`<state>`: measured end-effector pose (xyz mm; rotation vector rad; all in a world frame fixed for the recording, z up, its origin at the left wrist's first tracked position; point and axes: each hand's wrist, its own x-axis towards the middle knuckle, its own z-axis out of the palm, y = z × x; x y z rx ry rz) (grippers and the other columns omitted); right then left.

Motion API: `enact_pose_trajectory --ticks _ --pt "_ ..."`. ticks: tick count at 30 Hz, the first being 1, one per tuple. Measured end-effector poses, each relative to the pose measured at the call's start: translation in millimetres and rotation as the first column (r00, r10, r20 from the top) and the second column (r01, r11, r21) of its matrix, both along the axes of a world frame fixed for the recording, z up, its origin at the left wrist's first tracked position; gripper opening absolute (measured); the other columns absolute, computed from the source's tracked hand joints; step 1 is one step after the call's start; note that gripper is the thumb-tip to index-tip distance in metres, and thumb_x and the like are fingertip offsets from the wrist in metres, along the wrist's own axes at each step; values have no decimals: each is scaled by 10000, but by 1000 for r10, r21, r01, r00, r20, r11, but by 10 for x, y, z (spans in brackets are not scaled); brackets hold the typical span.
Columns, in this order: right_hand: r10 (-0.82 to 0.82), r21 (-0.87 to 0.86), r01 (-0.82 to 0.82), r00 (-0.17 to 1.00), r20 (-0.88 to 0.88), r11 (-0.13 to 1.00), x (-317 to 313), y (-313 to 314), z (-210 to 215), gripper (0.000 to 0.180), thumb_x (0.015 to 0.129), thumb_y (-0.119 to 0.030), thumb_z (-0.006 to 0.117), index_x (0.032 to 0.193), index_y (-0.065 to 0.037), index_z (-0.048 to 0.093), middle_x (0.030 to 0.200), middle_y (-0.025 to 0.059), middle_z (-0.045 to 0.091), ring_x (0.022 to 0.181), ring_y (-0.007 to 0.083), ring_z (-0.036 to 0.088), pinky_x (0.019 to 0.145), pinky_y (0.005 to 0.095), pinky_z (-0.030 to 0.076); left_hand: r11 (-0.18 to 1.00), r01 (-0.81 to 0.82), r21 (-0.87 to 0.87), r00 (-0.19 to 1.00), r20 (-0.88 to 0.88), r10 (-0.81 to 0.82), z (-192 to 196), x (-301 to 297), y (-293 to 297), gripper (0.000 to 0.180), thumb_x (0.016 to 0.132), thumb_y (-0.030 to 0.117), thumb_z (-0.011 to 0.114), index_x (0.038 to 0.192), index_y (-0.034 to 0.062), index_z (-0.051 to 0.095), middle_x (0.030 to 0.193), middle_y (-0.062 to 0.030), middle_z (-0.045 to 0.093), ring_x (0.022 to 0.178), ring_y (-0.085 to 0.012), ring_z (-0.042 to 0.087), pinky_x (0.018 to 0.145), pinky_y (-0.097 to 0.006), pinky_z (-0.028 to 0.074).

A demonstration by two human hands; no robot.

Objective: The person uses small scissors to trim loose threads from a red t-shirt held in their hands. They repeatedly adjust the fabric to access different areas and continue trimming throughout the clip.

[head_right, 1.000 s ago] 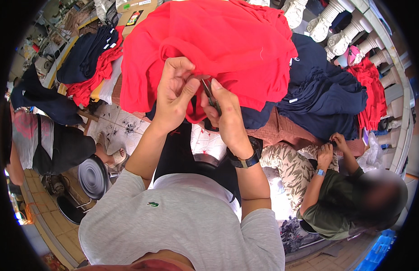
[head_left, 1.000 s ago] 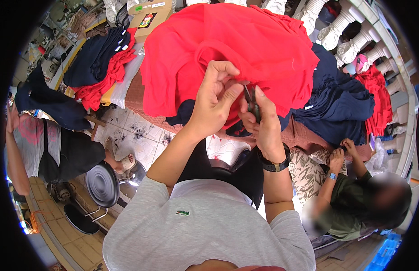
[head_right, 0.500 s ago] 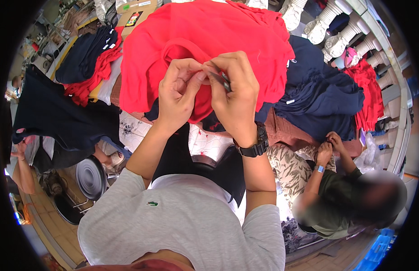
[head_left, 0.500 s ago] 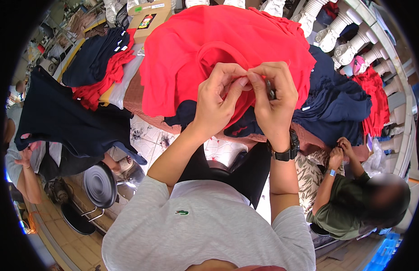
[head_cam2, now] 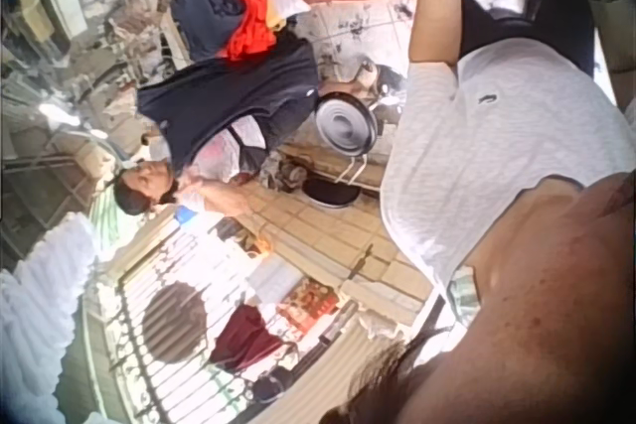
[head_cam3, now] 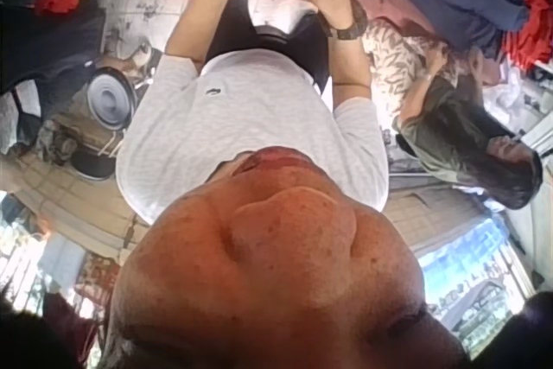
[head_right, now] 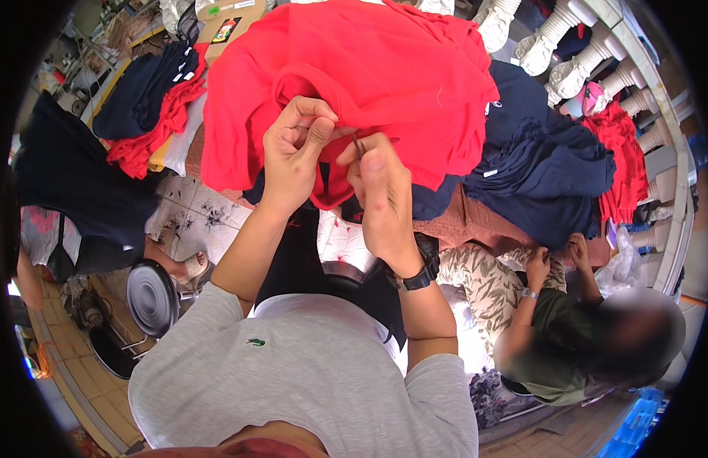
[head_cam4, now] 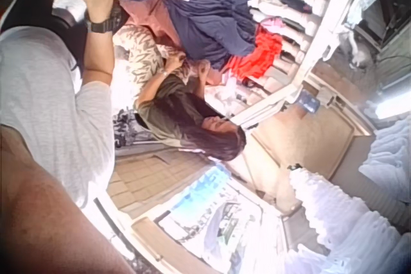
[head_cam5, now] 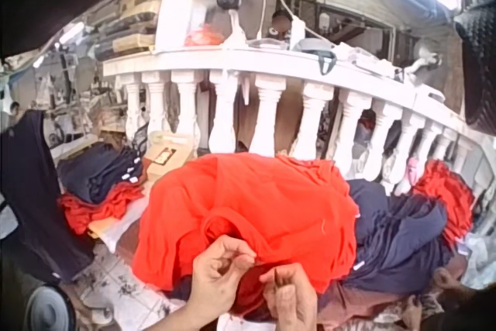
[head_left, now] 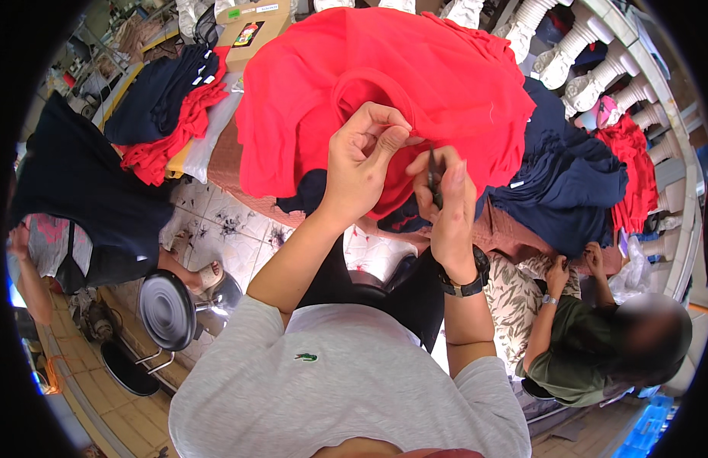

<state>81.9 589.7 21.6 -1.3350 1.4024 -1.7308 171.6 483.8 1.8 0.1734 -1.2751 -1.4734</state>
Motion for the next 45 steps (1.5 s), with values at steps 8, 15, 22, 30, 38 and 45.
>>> enact_pose_trajectory --ticks 8,15,22,30,38,45 --pt "131 199 -197 944 303 960 -62 -103 -1 531 1072 -485 352 838 -56 559 594 -57 352 464 38 274 427 228 182 994 109 -34 992 70 -106 26 91 39 143 1038 150 581 1009 15 544 822 -23 577 610 -82 569 576 -221 440" --pt "87 255 -192 924 372 948 -83 -145 86 476 1061 -443 427 773 -77 527 588 -65 351 459 26 270 424 217 166 990 64 -127 992 112 -49 31 100 49 147 1035 150 588 976 20 552 812 -16 580 669 -79 597 619 -219 459" --pt "82 234 -163 943 322 959 -80 -201 43 479 1054 -432 434 709 -103 476 561 -71 329 461 29 258 425 222 166 988 40 -151 991 131 -20 -23 86 21 140 1042 145 573 983 22 543 826 -3 576 749 -72 600 653 -226 458" --pt "-12 -259 52 988 153 965 -110 -67 15 249 1023 -271 536 979 -27 564 696 -23 451 569 38 350 506 208 273 985 112 -129 993 56 -106 -16 176 89 260 989 13 594 1227 29 490 1239 -92 511 1133 -153 545 978 -311 486" --pt "-297 -301 189 880 -372 935 -295 -354 -29 104 918 -41 706 961 21 635 814 100 629 728 169 608 643 290 467 972 -108 -207 976 163 144 7 160 53 314 914 -97 616 1210 0 576 1137 -105 641 982 -181 679 881 -309 550" --pt "-278 -241 203 898 -341 949 -211 -289 62 99 905 3 688 992 18 642 877 111 611 750 199 601 652 301 465 953 -159 -258 976 107 192 50 133 -31 183 940 -105 598 1111 -39 609 1040 -94 615 883 -136 663 745 -281 610"
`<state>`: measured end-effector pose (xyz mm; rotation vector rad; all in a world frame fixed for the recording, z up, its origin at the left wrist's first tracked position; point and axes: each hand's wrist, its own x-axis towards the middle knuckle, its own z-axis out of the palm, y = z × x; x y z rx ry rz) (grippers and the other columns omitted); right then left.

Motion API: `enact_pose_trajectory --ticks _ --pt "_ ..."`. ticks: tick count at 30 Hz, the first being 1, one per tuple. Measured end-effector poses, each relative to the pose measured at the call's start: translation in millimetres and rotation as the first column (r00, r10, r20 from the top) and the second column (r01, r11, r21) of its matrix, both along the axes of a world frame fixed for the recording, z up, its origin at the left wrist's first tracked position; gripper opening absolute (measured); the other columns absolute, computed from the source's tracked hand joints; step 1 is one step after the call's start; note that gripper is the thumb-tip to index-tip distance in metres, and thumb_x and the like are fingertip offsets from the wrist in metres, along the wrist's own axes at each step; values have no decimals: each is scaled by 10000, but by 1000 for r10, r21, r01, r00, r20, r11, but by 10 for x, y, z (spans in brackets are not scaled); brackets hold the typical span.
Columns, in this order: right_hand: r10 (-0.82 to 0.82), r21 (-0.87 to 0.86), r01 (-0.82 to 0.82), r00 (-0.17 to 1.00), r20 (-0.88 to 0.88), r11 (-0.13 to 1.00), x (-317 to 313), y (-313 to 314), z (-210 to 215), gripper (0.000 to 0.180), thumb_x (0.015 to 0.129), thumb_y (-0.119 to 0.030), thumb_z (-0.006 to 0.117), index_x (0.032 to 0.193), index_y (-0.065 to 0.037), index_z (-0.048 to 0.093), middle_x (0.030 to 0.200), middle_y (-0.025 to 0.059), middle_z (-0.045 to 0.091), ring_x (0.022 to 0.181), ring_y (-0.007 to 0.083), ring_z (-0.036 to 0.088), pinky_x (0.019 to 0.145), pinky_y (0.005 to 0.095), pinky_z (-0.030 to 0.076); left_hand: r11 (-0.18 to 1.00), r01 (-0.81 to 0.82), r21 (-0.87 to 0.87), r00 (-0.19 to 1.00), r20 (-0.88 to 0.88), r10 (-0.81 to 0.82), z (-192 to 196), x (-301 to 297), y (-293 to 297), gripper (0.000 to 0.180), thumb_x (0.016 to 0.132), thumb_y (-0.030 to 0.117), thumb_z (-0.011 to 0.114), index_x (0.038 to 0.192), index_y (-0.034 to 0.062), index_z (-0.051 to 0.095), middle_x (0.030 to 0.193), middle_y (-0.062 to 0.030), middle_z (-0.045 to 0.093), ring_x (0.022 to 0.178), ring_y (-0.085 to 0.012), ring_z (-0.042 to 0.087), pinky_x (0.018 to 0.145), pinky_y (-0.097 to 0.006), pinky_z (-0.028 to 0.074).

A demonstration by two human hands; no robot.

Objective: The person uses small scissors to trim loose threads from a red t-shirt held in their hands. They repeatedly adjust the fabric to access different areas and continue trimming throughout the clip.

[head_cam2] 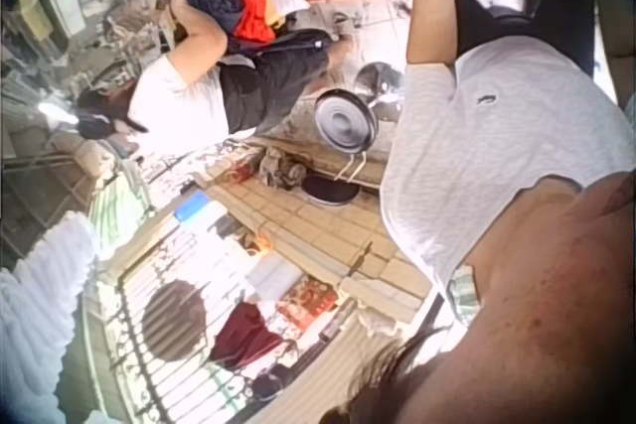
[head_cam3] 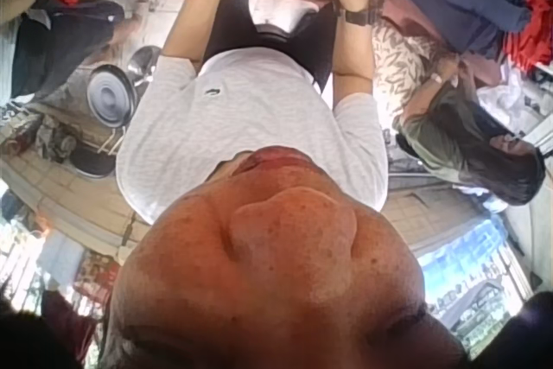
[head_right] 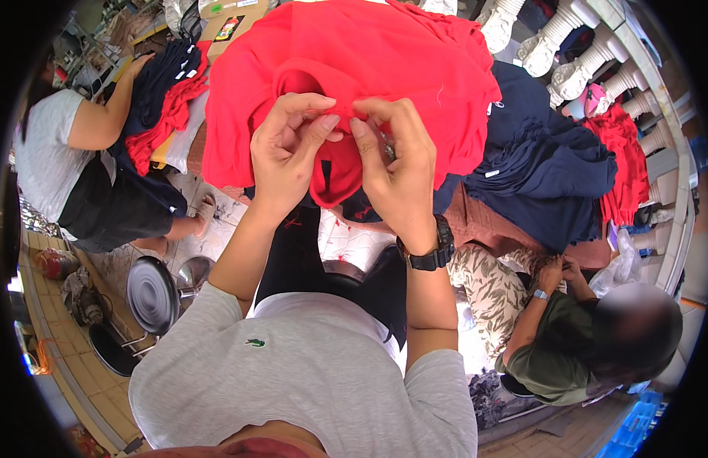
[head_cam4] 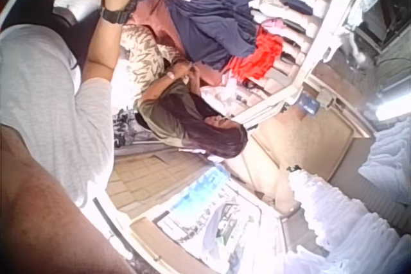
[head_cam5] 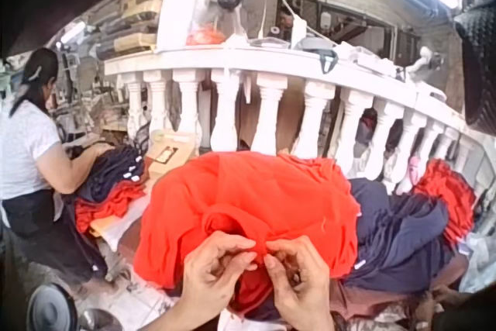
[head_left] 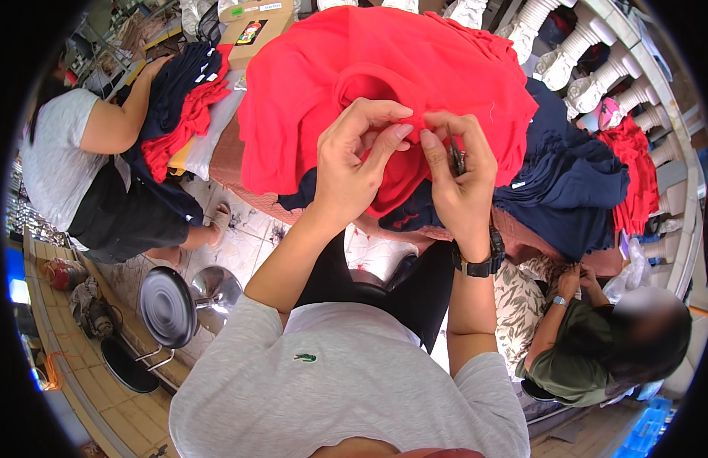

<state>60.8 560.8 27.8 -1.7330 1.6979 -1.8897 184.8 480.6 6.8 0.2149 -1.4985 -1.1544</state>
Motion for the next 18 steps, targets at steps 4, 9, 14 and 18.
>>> enact_pose_trajectory --ticks 4,9,14,18 --pt "-8 -45 2 990 -140 999 -21 -55 -84 138 893 20 685 1014 24 619 869 118 577 729 223 577 649 318 456 983 -81 -163 994 60 92 -40 -19 -64 125 951 -92 577 1040 -27 633 956 -81 610 801 -133 671 674 -270 609" --pt "-33 -46 25 984 -177 999 0 -29 -13 132 896 6 697 956 38 583 868 129 547 698 240 540 622 340 437 997 75 -7 995 -63 -75 -15 -64 -36 45 968 -57 578 945 -21 591 935 -78 582 799 -138 643 722 -276 600" --pt "-61 -5 61 978 -201 998 -34 -19 33 133 897 2 699 952 38 584 859 131 540 686 242 530 611 342 427 952 186 243 978 -136 -156 42 -79 107 50 966 -43 603 985 -12 569 965 -56 554 883 -114 602 839 -301 584" --pt "-40 3 42 973 -227 999 -3 -5 59 131 892 8 700 947 39 585 854 129 540 683 240 535 609 339 427 994 85 -74 995 51 -81 -123 -19 -76 128 973 -34 603 1076 0 534 1008 -34 526 962 -86 559 923 -325 571"
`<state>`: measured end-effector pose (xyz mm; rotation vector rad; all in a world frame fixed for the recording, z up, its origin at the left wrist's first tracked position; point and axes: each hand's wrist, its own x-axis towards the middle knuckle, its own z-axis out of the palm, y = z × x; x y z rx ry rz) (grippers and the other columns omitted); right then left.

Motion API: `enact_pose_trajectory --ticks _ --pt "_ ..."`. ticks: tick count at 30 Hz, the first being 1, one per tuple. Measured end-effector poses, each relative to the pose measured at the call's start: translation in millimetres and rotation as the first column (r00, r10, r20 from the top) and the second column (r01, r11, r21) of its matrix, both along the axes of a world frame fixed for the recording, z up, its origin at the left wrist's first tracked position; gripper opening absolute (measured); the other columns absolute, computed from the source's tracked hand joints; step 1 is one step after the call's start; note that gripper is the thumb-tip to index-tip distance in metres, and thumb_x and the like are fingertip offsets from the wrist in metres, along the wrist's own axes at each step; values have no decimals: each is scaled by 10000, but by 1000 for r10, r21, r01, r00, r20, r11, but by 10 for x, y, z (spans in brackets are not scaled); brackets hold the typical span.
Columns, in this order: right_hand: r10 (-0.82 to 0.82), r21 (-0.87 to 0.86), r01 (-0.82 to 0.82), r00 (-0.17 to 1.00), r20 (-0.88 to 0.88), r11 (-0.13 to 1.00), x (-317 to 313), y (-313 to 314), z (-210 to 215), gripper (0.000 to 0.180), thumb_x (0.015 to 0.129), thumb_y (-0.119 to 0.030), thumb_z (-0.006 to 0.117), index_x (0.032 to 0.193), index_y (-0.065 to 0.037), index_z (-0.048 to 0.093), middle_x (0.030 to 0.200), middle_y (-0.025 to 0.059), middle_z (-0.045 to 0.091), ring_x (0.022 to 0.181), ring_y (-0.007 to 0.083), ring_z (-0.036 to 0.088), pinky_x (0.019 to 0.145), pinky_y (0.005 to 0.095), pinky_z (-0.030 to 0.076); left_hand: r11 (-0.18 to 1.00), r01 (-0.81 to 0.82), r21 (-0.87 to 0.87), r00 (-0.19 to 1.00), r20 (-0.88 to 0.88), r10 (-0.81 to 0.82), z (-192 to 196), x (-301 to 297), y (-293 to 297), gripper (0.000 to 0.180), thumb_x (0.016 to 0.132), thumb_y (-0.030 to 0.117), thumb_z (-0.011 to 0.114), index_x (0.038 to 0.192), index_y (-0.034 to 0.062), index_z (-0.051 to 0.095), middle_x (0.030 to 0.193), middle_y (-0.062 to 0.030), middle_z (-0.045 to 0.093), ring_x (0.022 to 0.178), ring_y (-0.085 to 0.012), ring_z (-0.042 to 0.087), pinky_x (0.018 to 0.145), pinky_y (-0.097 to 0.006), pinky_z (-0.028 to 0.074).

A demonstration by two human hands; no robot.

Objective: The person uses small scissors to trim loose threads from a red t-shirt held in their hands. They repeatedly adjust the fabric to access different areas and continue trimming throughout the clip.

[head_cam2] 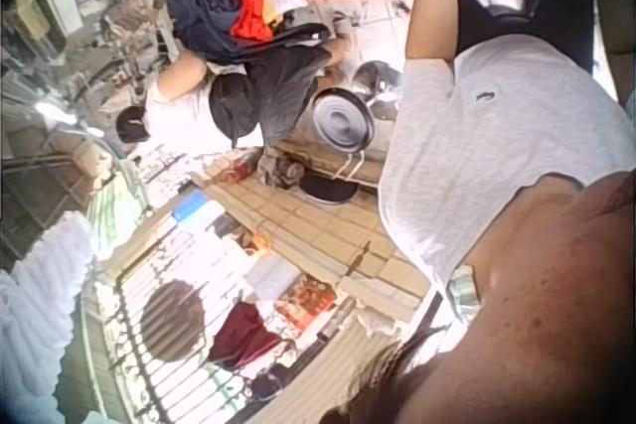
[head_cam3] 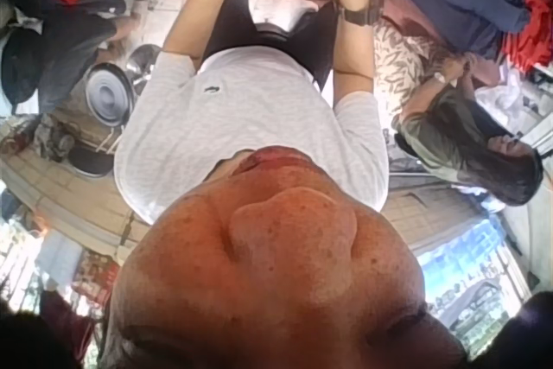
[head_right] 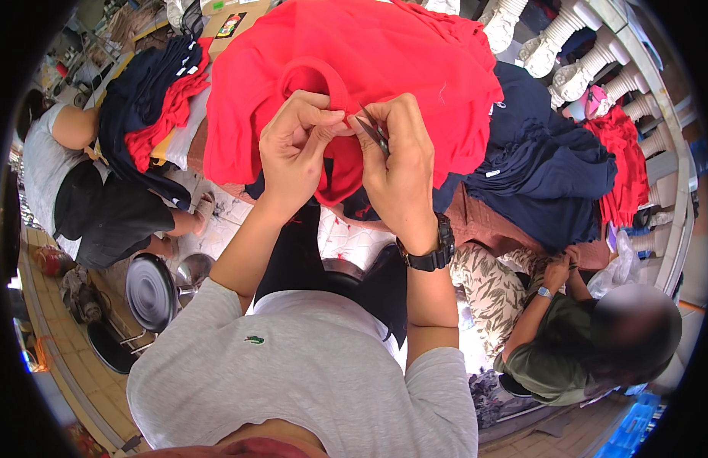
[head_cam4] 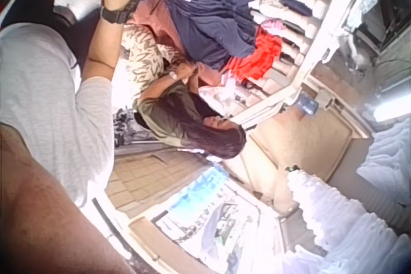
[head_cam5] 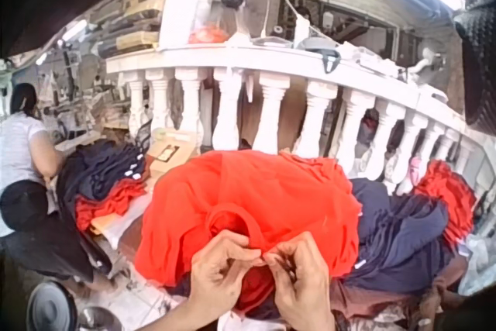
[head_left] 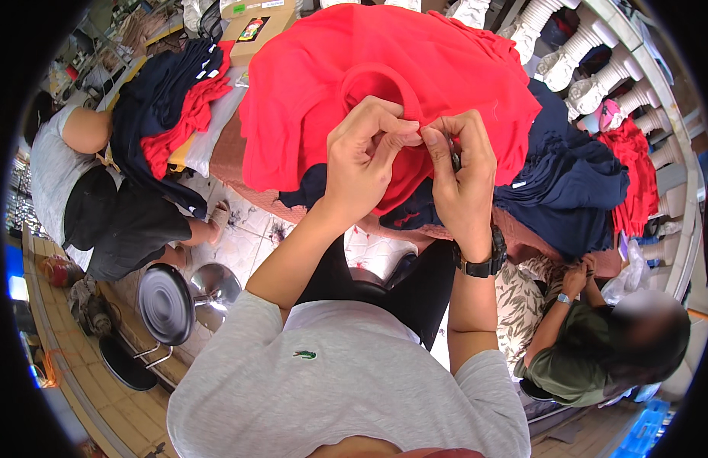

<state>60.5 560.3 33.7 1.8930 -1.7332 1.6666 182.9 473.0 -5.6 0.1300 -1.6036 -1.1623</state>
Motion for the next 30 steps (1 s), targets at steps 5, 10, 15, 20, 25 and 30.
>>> enact_pose_trajectory --ticks 5,10,15,20,25,30 --pt "-10 -47 12 999 45 999 -2 -5 -53 115 890 31 690 937 41 585 831 121 545 666 222 534 602 333 427 922 276 270 961 -94 -260 23 0 34 91 1019 63 574 1090 16 541 1057 -35 512 1035 -107 593 1004 -369 552" --pt "85 -5 -92 890 448 996 224 170 -153 266 1035 -211 521 898 7 588 768 44 518 613 110 433 542 273 342 760 496 420 866 -300 -400 57 70 3 95 1039 127 554 1086 45 550 992 -1 535 910 -103 590 937 -347 565" --pt "99 215 -342 705 702 915 354 254 -63 568 1075 -493 331 860 -30 581 653 -40 409 508 36 274 471 223 197 695 534 482 844 -259 -469 131 158 27 104 996 102 639 1015 27 571 931 -27 588 716 -110 608 676 -264 532" --pt "88 233 -430 607 790 872 324 260 -19 500 1096 -442 361 886 -43 579 713 -41 484 576 31 333 495 226 245 788 441 429 897 -241 -370 83 111 37 104 972 71 666 993 22 576 850 -45 613 653 -120 628 606 -254 504" --pt "73 232 -424 591 803 876 267 237 -24 522 1077 -481 388 823 -59 560 626 -57 393 488 26 284 443 221 184 816 441 374 897 -220 -384 52 91 42 84 966 33 659 978 19 577 837 -53 627 677 -124 646 615 -247 508" --pt "73 212 -446 540 838 870 225 126 -71 519 1066 -500 412 776 -84 521 603 -59 360 455 30 264 418 229 151 875 325 360 944 -176 -278 26 46 51 67 959 7 659 975 7 593 848 -59 632 711 -122 650 641 -243 518"
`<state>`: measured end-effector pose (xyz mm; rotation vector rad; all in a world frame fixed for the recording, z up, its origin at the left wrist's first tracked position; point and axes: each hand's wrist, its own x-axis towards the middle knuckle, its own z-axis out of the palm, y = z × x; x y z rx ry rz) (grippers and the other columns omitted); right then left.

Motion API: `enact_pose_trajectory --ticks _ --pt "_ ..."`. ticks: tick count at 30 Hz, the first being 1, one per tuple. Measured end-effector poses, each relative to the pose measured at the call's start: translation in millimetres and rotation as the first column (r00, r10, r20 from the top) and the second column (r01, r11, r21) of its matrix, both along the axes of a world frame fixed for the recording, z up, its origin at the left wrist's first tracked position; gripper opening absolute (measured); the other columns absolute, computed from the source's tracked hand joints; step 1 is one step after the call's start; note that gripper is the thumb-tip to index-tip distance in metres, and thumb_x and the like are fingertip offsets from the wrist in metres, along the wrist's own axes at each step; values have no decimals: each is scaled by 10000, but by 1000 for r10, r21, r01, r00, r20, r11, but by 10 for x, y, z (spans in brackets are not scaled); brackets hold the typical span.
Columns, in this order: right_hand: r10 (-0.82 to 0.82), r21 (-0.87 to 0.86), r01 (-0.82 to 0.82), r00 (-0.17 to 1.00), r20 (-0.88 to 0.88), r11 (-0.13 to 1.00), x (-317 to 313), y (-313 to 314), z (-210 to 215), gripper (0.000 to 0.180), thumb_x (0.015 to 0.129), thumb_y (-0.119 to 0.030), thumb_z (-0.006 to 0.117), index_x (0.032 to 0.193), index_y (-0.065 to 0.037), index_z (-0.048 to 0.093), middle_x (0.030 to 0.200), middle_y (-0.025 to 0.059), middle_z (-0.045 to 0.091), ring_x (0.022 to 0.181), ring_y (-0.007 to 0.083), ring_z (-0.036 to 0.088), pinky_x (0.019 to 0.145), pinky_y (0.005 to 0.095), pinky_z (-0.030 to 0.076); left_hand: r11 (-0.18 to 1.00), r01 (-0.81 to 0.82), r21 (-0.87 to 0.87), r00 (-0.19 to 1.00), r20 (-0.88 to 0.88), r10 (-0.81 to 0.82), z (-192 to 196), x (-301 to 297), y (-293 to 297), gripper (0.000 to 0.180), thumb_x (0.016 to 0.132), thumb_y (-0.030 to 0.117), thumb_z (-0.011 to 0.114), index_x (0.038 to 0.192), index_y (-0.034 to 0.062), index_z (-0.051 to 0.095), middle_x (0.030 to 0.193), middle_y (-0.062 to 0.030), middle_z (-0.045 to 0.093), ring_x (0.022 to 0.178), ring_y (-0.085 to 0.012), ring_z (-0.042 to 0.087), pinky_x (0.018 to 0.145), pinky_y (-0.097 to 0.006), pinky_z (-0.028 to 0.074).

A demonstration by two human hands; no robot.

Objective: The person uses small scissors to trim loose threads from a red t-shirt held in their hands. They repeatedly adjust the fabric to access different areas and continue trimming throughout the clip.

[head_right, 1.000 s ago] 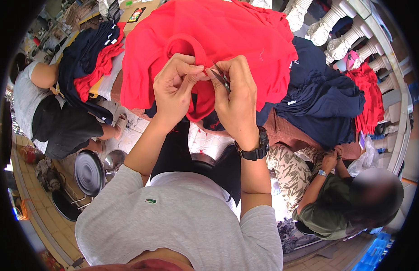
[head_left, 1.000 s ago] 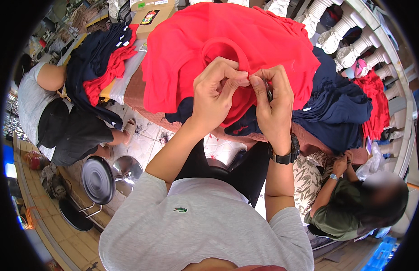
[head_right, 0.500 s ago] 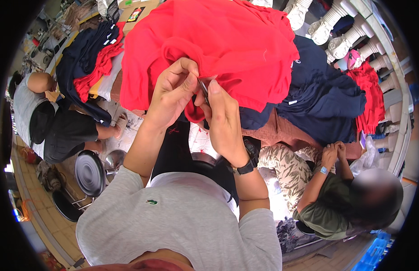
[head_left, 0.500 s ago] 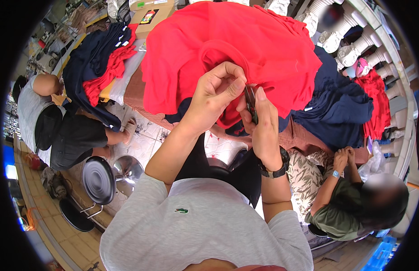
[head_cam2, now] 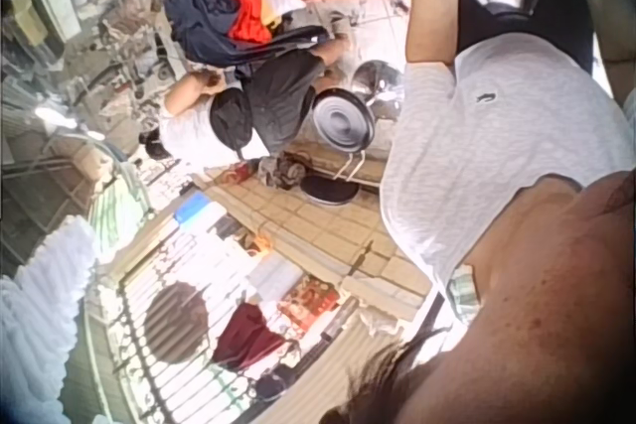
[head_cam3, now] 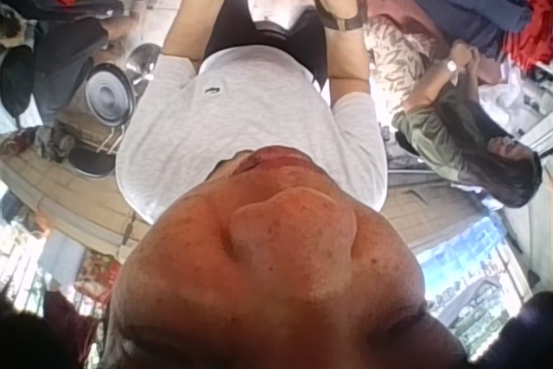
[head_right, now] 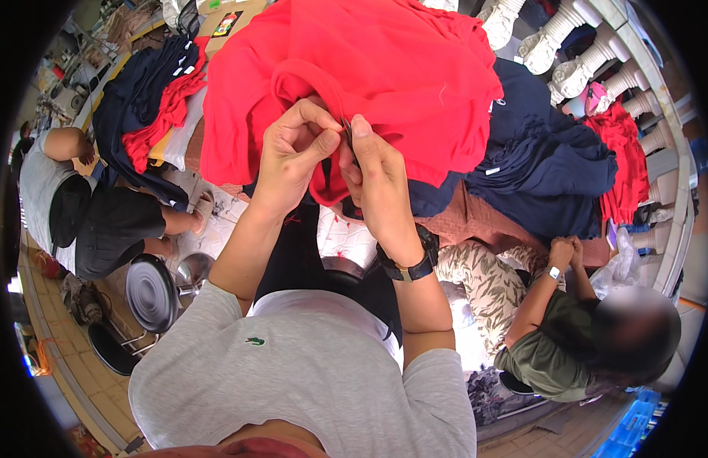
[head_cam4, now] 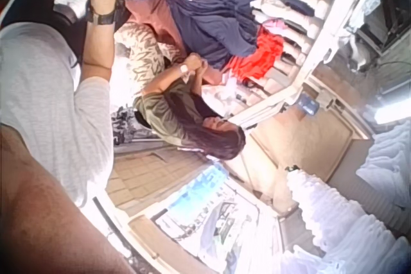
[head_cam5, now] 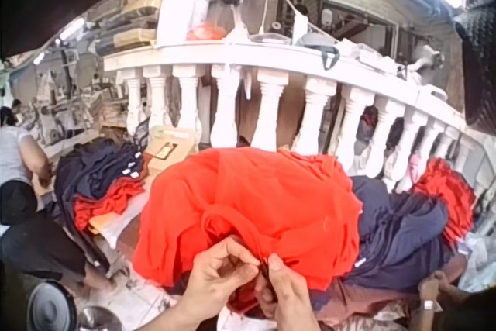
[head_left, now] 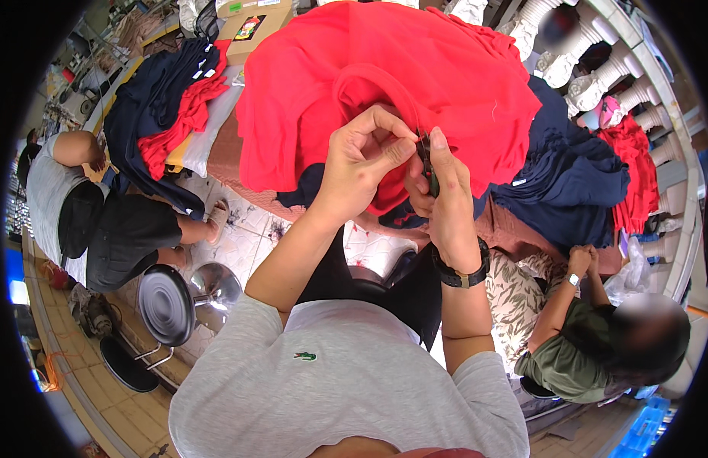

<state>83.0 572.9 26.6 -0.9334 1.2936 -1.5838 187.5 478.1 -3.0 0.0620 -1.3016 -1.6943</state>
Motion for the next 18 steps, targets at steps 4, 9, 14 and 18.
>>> enact_pose_trajectory --ticks 4,9,14,18 --pt "41 8 -42 995 94 999 -40 -54 -37 513 1063 -498 427 754 -96 500 597 -62 350 446 32 261 413 232 148 998 -49 -27 998 46 50 2 -7 35 59 947 -13 666 966 -7 610 854 -51 625 731 -114 654 667 -246 532" --pt "92 -4 -92 984 152 996 -84 -65 -49 516 1059 -496 444 735 -97 495 591 -62 354 438 30 264 408 229 152 997 -58 -47 997 42 60 21 -6 52 46 948 -26 657 953 -11 614 857 -43 620 732 -108 658 672 -243 536" --pt "52 -48 -48 994 96 998 -104 -73 -125 531 1069 -487 409 707 -105 471 579 -61 349 435 34 255 405 221 161 993 -46 -111 996 74 54 -5 9 43 89 965 -49 611 1013 1 555 944 -58 611 832 -123 667 763 -274 560" --pt "47 -244 -7 986 157 970 -82 93 -114 464 1067 -445 397 794 -78 474 646 -19 440 486 31 276 438 227 189 997 -77 -32 994 -83 74 -45 -43 78 278 957 -64 604 1176 32 463 1125 -86 578 1107 -182 618 981 -368 532"
